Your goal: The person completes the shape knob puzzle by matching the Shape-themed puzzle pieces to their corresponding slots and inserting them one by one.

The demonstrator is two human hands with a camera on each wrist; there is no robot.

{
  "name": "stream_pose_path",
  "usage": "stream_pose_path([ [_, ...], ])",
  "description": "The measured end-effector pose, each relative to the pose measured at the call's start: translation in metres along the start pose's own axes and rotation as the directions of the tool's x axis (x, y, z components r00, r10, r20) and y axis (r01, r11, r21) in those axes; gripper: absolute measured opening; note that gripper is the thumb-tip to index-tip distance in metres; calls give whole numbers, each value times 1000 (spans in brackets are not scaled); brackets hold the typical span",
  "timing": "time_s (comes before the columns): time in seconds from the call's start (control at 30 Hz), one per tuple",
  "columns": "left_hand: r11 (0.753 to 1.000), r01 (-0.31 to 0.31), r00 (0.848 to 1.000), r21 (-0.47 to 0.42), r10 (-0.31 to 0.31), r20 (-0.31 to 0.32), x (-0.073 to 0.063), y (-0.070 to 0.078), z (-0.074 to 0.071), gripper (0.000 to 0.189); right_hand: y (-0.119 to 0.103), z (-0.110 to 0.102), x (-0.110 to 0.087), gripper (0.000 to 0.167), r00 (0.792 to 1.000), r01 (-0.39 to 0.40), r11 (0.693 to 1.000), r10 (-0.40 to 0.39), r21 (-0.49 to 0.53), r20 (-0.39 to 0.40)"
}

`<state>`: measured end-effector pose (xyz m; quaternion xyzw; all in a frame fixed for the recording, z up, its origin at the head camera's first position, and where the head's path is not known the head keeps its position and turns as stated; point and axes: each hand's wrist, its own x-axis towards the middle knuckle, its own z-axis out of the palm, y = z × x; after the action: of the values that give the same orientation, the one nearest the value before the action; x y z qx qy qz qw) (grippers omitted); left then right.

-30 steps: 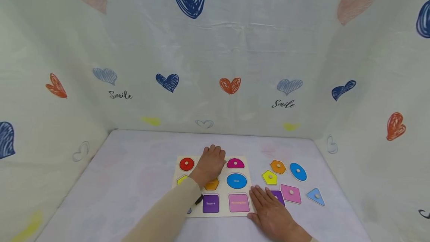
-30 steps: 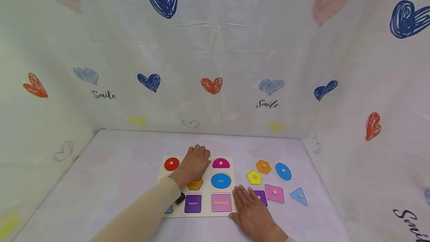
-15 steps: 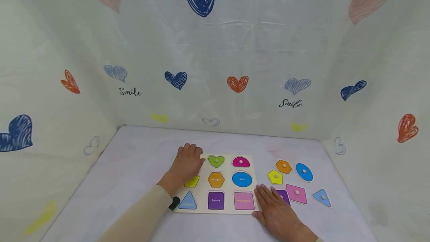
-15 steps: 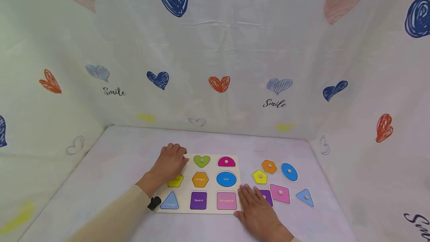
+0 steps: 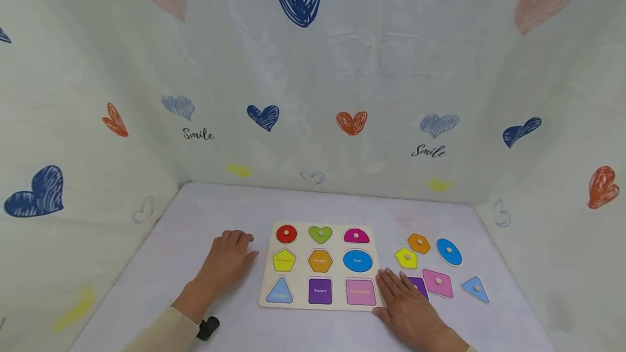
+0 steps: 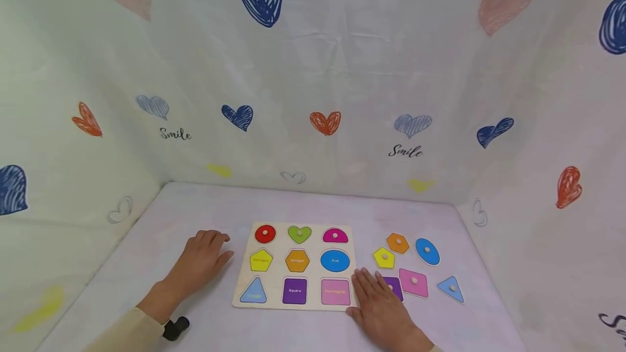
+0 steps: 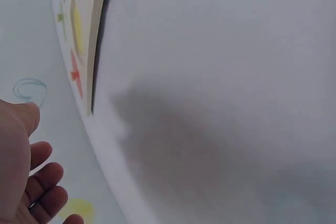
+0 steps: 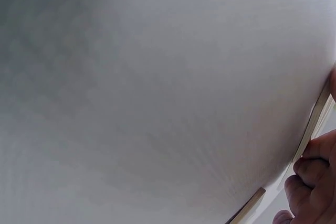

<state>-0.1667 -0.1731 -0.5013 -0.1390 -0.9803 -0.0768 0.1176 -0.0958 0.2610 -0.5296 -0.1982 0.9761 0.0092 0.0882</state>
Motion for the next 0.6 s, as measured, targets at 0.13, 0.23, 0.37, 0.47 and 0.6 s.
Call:
stream_pose_path([
  [0.13, 999, 28, 997, -34, -25, 67, -16, 1, -2, 45, 1, 0, 1, 80, 1000, -10, 1000, 10, 10, 18],
  [0.23, 996, 58, 988, -63, -48, 146, -25, 7, -1, 47, 2, 0, 0, 80, 1000, -18, 1000, 17, 18, 23],
  [0.37, 990, 100, 966, -99, -73, 249, -34, 16, 1, 51, 1, 0, 0, 80, 999, -23, 999, 21, 46, 32],
  [0.47, 987, 117, 949, -112, -77, 307, -41, 20, 1, 58, 1, -1, 1, 81, 999, -21, 998, 19, 55, 36],
  [0.6, 990, 72, 931, -123, -23, 363, -49, 20, 4, 71, 1, -1, 2, 81, 999, -20, 998, 18, 52, 37],
])
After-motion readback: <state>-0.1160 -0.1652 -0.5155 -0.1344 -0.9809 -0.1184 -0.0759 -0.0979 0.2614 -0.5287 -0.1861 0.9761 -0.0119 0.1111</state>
